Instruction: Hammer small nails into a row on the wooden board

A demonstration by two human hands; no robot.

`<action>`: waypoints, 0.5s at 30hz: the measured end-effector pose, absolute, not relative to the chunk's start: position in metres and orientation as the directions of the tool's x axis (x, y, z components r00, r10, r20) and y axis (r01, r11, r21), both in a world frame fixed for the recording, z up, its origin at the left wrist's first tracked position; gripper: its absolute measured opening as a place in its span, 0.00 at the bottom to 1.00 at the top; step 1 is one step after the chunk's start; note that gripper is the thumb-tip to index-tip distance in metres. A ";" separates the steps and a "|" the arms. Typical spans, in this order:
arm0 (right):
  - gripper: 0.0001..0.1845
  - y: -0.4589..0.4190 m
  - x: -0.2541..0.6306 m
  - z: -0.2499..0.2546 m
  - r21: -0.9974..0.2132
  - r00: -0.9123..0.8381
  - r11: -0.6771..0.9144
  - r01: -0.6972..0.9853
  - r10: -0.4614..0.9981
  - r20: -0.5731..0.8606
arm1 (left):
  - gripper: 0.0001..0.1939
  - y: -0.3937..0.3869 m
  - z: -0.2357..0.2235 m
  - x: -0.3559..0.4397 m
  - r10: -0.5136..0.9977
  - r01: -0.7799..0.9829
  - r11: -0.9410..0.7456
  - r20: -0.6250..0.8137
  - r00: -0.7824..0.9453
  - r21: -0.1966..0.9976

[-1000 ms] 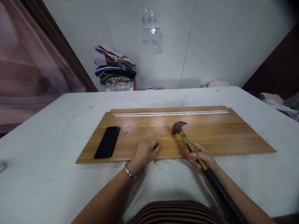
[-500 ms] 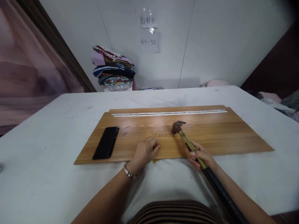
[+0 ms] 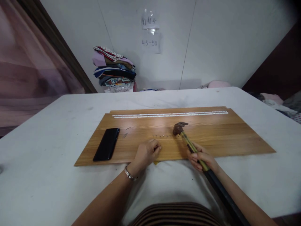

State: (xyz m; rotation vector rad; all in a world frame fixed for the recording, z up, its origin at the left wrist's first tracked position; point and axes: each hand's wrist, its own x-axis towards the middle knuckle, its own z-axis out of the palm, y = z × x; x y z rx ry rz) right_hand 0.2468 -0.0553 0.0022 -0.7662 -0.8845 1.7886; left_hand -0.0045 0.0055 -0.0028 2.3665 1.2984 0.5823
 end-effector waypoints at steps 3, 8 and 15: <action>0.14 -0.055 0.247 0.002 -0.827 -0.354 -0.290 -0.482 0.928 -0.120 | 0.06 0.006 -0.002 -0.004 0.851 0.697 -0.510 0.173 0.497 0.504; 0.14 -0.055 0.247 0.003 -0.837 -0.351 -0.272 -0.476 0.931 -0.104 | 0.05 0.005 0.000 -0.004 0.857 0.713 -0.500 0.166 0.487 0.491; 0.16 -0.057 0.247 0.005 -0.840 -0.334 -0.270 -0.470 0.936 -0.114 | 0.05 0.005 0.000 -0.004 0.860 0.709 -0.494 0.160 0.485 0.503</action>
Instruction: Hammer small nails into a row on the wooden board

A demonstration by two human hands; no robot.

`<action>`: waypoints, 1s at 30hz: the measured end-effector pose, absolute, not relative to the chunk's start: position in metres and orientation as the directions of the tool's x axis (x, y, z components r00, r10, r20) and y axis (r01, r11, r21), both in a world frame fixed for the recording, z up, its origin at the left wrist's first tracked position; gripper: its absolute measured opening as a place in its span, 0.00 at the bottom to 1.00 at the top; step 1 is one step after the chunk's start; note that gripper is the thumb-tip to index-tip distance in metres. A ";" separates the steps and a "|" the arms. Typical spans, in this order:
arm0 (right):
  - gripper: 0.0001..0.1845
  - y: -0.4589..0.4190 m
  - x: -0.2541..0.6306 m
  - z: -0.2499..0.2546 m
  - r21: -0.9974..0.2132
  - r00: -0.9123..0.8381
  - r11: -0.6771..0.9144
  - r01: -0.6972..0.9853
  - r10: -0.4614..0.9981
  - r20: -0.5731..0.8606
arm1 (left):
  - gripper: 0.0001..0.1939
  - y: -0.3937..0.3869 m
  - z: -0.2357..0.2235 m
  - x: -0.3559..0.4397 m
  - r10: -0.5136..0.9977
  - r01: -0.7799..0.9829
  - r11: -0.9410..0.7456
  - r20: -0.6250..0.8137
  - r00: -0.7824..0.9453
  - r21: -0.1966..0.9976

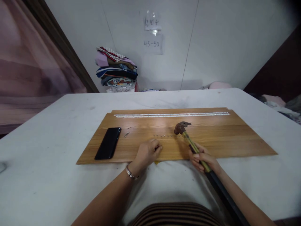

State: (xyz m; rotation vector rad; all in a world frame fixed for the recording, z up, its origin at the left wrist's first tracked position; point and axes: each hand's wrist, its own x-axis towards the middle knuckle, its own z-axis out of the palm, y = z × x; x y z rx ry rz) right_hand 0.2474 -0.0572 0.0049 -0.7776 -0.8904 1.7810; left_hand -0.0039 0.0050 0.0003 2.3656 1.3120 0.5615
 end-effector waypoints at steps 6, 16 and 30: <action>0.12 -0.056 0.245 0.009 -0.845 -0.348 -0.289 -0.450 0.928 -0.132 | 0.07 0.005 0.000 -0.003 0.857 0.716 -0.504 0.174 0.485 0.483; 0.17 -0.057 0.247 0.003 -0.854 -0.341 -0.258 -0.452 0.935 -0.102 | 0.06 0.004 0.003 -0.003 0.858 0.719 -0.497 0.153 0.489 0.487; 0.11 -0.055 0.246 0.005 -0.844 -0.356 -0.277 -0.460 0.928 -0.111 | 0.06 0.005 0.002 -0.003 0.853 0.707 -0.508 0.170 0.494 0.493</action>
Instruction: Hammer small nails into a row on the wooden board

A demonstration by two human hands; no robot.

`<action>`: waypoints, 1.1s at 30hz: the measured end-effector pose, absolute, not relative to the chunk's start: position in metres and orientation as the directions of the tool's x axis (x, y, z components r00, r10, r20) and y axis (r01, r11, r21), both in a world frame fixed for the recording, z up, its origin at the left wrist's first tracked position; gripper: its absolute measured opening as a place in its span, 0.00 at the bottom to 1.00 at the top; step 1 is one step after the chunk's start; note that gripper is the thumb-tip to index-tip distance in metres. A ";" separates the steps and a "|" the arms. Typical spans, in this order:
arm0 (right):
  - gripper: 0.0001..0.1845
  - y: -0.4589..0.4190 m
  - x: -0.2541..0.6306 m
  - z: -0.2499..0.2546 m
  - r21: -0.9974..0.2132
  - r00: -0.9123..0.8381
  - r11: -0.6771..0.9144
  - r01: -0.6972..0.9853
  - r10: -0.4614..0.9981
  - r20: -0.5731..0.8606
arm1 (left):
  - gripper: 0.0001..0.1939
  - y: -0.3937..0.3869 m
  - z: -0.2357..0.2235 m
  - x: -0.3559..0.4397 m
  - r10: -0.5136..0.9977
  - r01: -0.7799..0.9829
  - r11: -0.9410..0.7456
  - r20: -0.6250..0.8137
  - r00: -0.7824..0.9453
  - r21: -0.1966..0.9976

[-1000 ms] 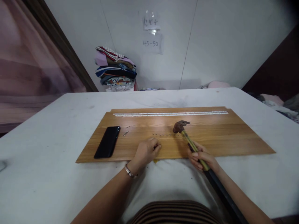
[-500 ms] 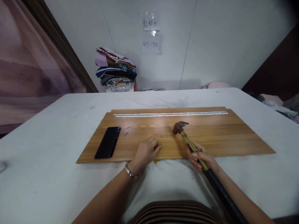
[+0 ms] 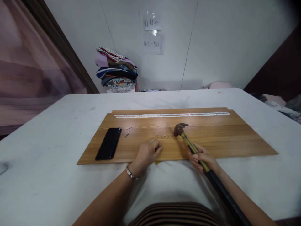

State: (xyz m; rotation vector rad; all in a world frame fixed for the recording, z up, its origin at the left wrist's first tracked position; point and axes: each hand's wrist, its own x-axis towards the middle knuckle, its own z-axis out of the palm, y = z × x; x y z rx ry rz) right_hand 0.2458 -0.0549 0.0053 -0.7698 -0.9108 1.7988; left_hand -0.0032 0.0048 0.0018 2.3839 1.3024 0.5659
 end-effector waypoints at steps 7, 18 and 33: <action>0.17 -0.058 0.248 0.005 -0.842 -0.351 -0.265 -0.470 0.932 -0.097 | 0.05 0.004 0.002 -0.003 0.855 0.711 -0.505 0.169 0.490 0.490; 0.13 -0.055 0.246 0.005 -0.829 -0.354 -0.289 -0.478 0.928 -0.120 | 0.06 0.005 -0.001 -0.004 0.852 0.706 -0.512 0.186 0.489 0.490; 0.14 -0.056 0.248 0.003 -0.828 -0.356 -0.278 -0.488 0.929 -0.102 | 0.05 0.005 0.000 -0.004 0.854 0.701 -0.509 0.188 0.485 0.499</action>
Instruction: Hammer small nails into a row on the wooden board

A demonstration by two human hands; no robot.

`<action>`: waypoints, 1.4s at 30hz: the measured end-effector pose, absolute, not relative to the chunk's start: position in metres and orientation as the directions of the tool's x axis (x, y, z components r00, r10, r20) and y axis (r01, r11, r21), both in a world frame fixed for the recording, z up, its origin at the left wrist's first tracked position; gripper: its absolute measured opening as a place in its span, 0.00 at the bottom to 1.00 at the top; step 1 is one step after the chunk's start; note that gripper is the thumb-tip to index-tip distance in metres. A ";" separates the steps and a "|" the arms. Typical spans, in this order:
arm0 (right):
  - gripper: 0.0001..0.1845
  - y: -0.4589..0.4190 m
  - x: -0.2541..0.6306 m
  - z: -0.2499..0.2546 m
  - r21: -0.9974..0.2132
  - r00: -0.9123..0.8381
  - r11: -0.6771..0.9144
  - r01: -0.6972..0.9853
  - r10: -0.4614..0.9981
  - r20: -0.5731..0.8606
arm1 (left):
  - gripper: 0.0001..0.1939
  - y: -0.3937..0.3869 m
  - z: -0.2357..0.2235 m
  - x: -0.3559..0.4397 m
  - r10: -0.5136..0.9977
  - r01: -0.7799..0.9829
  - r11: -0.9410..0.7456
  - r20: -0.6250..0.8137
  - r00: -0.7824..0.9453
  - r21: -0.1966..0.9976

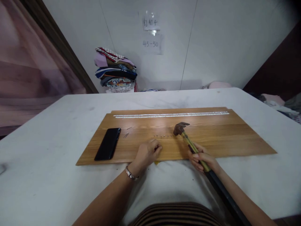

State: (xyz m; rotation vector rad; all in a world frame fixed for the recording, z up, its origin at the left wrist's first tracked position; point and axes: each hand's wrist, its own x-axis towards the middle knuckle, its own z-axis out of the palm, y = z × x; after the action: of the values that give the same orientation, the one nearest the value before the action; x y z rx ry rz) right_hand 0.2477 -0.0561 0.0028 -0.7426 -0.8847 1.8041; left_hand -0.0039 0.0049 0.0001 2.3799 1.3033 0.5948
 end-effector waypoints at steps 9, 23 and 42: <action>0.11 -0.055 0.247 0.003 -0.843 -0.359 -0.273 -0.463 0.928 -0.104 | 0.06 0.006 -0.001 -0.004 0.851 0.700 -0.509 0.173 0.496 0.501; 0.13 -0.055 0.248 0.001 -0.838 -0.360 -0.287 -0.463 0.925 -0.118 | 0.05 0.005 -0.002 -0.005 0.851 0.704 -0.514 0.190 0.489 0.491; 0.13 -0.056 0.249 0.001 -0.827 -0.372 -0.317 -0.464 0.917 -0.143 | 0.06 0.006 -0.002 -0.004 0.852 0.698 -0.509 0.182 0.491 0.503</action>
State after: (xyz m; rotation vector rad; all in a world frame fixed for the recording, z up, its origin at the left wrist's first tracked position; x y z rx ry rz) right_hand 0.2493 -0.0555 0.0009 -0.7788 -0.8799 1.8375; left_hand -0.0037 0.0058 -0.0020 2.3775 1.2956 0.5871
